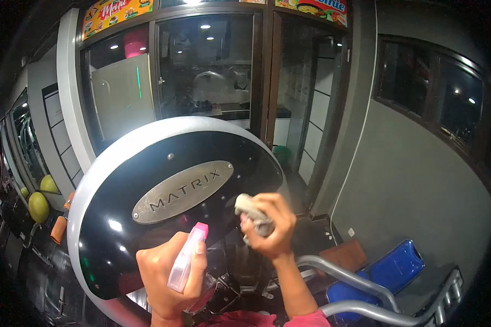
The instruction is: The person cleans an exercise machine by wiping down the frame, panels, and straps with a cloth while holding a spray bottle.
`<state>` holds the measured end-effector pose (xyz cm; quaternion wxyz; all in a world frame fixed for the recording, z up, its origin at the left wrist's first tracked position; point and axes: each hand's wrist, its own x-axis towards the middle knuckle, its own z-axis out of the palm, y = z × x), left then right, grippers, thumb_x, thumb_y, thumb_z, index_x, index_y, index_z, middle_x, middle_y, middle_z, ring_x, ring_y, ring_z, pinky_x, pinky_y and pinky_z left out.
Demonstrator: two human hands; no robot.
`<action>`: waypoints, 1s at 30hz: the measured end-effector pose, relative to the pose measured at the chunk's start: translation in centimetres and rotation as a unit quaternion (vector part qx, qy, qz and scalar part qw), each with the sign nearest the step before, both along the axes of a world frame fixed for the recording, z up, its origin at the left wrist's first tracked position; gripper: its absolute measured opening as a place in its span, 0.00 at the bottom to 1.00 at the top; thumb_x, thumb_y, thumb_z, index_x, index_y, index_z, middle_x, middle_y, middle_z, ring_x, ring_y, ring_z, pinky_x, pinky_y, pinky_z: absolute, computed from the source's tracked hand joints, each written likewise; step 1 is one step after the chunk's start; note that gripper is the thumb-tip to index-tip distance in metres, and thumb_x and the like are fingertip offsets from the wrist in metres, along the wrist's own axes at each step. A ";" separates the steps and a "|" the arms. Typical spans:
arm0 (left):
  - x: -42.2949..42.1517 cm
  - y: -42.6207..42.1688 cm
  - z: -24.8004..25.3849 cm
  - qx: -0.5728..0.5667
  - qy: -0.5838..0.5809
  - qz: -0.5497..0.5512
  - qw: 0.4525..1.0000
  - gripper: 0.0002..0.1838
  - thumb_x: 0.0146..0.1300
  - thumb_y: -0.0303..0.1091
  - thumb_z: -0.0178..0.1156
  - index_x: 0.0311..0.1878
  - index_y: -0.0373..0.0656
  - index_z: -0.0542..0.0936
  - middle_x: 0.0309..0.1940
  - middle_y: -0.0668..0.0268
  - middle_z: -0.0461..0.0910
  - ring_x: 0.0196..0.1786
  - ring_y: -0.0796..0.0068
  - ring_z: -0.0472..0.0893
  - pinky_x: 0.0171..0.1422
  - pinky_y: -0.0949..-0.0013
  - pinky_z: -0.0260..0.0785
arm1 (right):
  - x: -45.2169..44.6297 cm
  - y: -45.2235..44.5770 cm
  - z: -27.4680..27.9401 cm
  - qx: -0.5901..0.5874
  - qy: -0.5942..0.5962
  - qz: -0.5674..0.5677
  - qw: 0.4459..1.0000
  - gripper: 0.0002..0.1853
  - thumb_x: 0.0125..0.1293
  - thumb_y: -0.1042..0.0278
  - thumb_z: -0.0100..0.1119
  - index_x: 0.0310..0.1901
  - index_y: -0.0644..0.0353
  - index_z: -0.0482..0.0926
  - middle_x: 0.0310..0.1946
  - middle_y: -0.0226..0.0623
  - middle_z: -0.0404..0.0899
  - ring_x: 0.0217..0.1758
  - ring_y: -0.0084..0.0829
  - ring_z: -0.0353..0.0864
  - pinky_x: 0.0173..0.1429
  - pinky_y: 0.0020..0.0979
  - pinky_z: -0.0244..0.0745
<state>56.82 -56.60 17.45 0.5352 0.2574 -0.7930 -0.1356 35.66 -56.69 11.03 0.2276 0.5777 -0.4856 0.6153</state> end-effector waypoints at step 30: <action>-0.8 1.4 1.5 0.139 -0.006 0.073 0.988 0.15 0.60 0.37 0.59 0.23 0.37 0.82 0.13 0.65 0.78 0.14 0.76 0.75 0.23 0.74 0.62 | -2.2 -1.8 4.0 0.029 0.115 0.112 0.987 0.14 0.48 0.66 0.72 0.39 0.56 0.86 0.36 0.32 0.82 0.34 0.34 0.82 0.37 0.32 0.78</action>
